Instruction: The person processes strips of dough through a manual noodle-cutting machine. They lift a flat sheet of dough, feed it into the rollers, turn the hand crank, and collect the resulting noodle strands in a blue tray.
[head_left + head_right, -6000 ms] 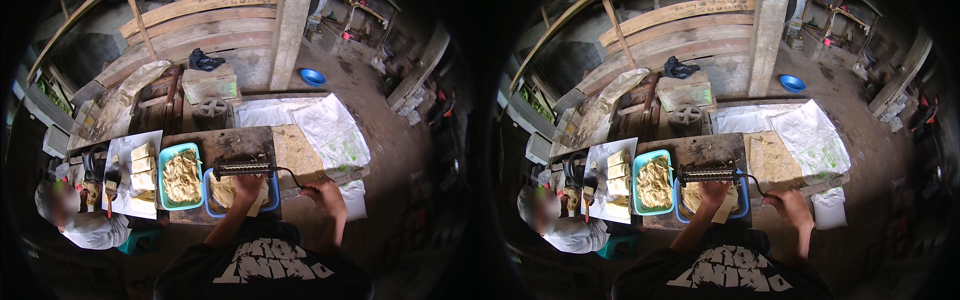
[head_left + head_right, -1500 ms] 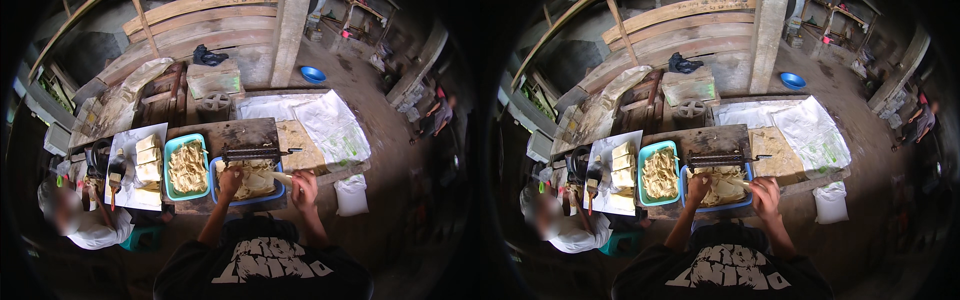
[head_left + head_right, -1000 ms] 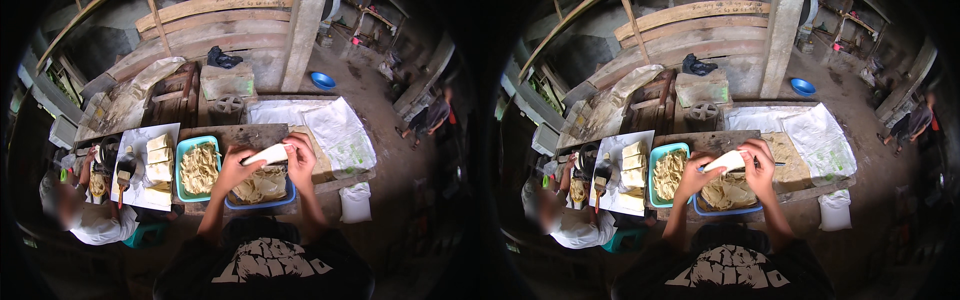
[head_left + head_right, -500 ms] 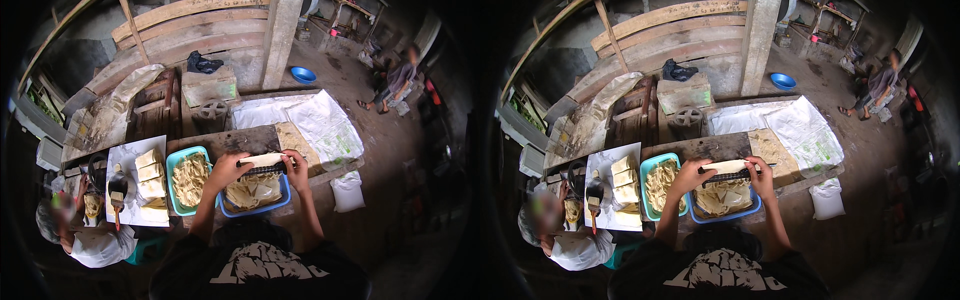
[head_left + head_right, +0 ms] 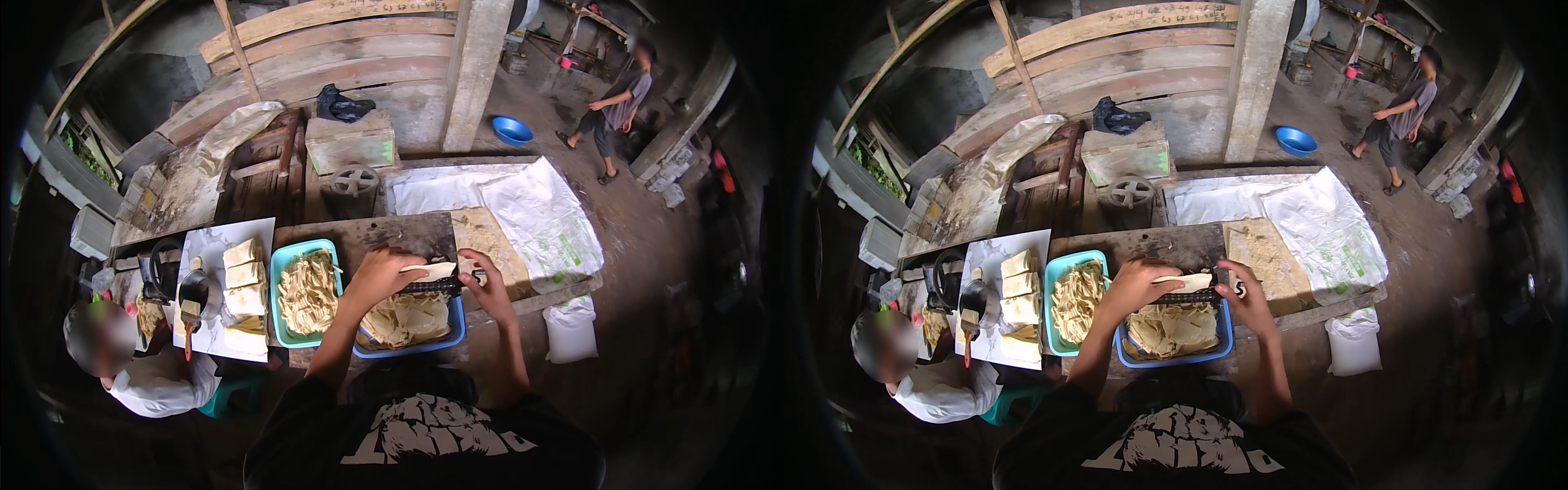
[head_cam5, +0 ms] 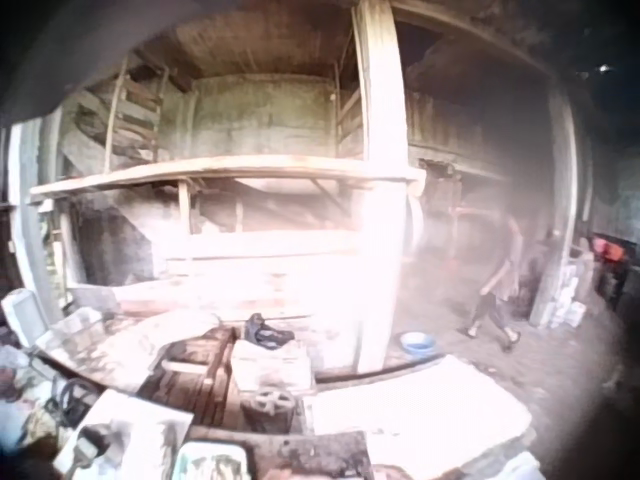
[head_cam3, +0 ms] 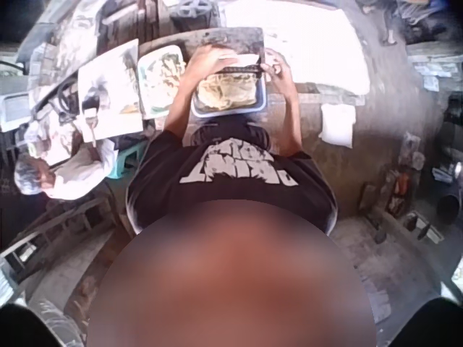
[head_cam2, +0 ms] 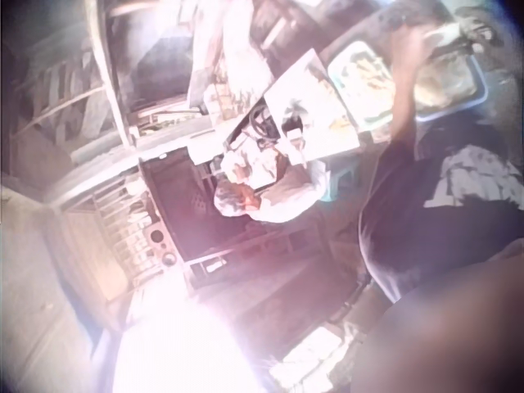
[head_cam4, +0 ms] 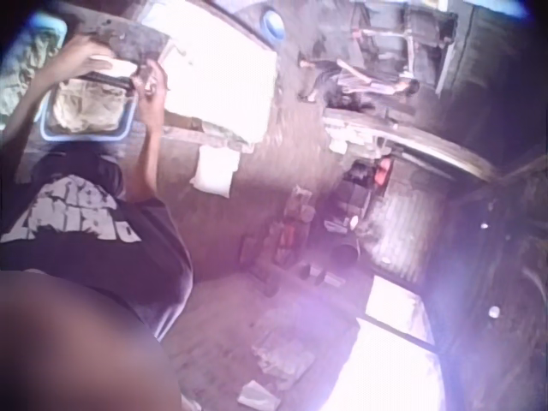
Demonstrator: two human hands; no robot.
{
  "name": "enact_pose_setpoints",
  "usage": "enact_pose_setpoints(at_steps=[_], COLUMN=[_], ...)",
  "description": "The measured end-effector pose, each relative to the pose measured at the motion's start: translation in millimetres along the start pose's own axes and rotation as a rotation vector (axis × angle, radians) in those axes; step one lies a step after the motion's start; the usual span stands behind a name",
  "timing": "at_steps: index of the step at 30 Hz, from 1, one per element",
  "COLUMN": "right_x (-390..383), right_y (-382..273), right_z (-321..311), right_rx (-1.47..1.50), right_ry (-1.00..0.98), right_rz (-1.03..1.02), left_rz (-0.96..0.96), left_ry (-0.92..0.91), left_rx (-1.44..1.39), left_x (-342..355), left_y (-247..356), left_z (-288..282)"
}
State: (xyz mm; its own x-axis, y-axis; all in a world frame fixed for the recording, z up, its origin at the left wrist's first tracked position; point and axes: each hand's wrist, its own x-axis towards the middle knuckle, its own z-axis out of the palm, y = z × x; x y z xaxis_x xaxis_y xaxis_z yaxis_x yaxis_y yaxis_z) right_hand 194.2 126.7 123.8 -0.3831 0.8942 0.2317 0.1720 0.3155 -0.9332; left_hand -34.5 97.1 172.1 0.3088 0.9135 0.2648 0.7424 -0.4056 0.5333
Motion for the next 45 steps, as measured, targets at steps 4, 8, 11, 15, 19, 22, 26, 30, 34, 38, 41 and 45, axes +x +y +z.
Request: enact_pose_setpoints(at_steps=[4,8,11,15,19,22,26,30,34,38,41,45], right_x=[-22,-36,-52,-91,-99,-77,-17,34,41,13,-22,-67], right_y=[48,65,53,32,-36,-69,-70,-16,67,95,105,89], right_z=[-35,-28,-20,-33,-52,-62,-70,-82,-79,-75,-77,-82], right_rx=[0.017,-0.391,-0.853,-0.738,-0.647,-0.621,-0.753,-0.653,-0.466,-0.443,-0.446,-0.536], right_ry=[-0.161,-0.187,-0.006,-0.007,0.008,0.111,0.182,0.155,0.059,0.007,-0.042,-0.167], right_rz=[0.112,-0.022,0.098,0.181,0.199,0.118,-0.227,-0.304,-0.242,-0.163,-0.057,0.045], left_rz=[0.021,0.037,0.037,0.038,0.049,0.142,0.241,0.102,-0.269,-0.895,-0.975,-0.967], left_ry=[0.025,0.015,0.022,0.024,0.019,0.064,0.251,0.670,1.262,1.054,0.894,0.845], left_rx=[-0.091,-0.115,-0.110,-0.044,-0.007,0.021,0.053,-0.100,-1.018,-1.451,-1.944,-2.393], left_x=[3,12,15,7,2,4,6,-3,-37,-50,-43,-17], left_y=[6,5,7,11,8,-2,-3,15,65,78,68,76], left_z=[12,19,16,20,15,18,11,20,94,156,185,181])
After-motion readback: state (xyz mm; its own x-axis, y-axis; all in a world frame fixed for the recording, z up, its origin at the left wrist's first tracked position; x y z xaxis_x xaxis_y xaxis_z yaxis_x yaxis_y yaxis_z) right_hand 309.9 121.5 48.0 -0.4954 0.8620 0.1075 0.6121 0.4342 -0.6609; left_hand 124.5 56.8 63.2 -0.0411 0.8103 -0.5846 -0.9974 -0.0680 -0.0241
